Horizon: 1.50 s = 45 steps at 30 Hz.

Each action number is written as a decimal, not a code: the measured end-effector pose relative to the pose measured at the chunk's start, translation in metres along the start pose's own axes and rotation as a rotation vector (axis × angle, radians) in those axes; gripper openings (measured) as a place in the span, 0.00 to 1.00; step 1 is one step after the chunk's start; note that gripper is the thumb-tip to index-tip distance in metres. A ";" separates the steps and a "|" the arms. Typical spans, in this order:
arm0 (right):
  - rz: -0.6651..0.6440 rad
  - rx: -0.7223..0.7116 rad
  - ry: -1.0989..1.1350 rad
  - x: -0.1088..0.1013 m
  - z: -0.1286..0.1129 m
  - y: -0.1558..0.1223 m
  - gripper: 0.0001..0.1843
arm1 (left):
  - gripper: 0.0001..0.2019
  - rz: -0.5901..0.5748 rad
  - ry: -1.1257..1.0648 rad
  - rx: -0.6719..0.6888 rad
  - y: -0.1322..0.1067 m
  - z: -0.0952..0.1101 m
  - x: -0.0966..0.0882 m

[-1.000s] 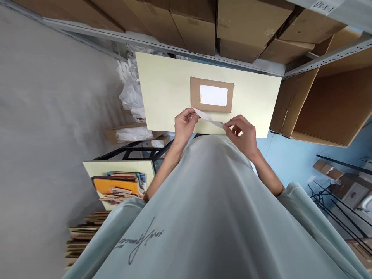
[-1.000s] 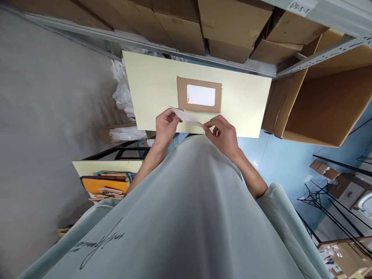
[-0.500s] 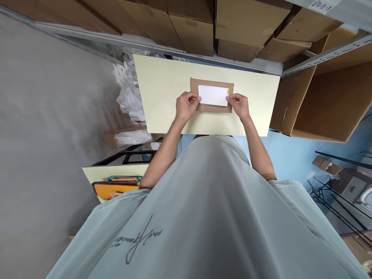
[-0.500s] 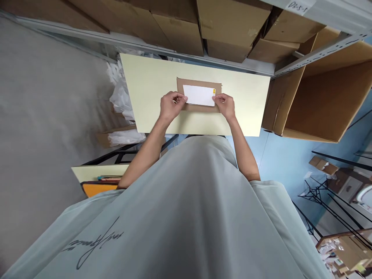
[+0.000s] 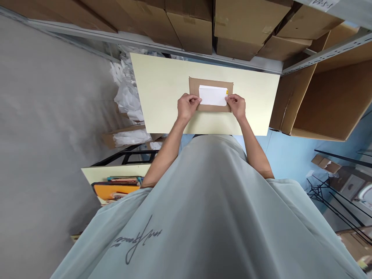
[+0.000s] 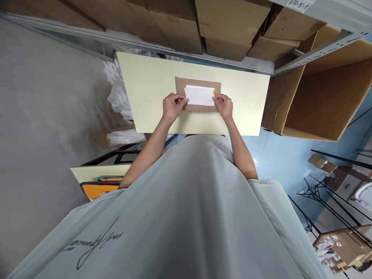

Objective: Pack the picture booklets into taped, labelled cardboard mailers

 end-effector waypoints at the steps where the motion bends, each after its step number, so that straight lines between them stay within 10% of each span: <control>1: 0.005 0.001 -0.010 0.001 0.000 0.000 0.07 | 0.07 0.002 0.004 -0.001 0.000 0.000 0.000; 22: 0.079 0.055 -0.199 0.006 0.000 -0.008 0.06 | 0.19 0.041 0.123 0.061 -0.013 0.008 0.005; 27: 0.147 -0.164 -0.325 0.009 -0.007 -0.027 0.16 | 0.16 0.127 0.161 0.086 -0.027 0.018 0.007; 35: -0.203 -0.385 -0.634 0.067 -0.027 -0.036 0.40 | 0.34 -0.344 0.327 0.443 -0.025 0.055 0.063; 45: -0.059 -0.241 -0.638 0.039 -0.007 -0.025 0.44 | 0.43 -0.212 0.467 0.273 -0.012 0.042 0.021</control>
Point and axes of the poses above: each hand's wrist, its own y-axis towards the middle knuckle, its own x-axis out of the palm, z = x × y, the point moved 5 cm from there along y, towards the middle knuckle, and after that the axes turned 3 degrees about y, right-handed, at the moved point
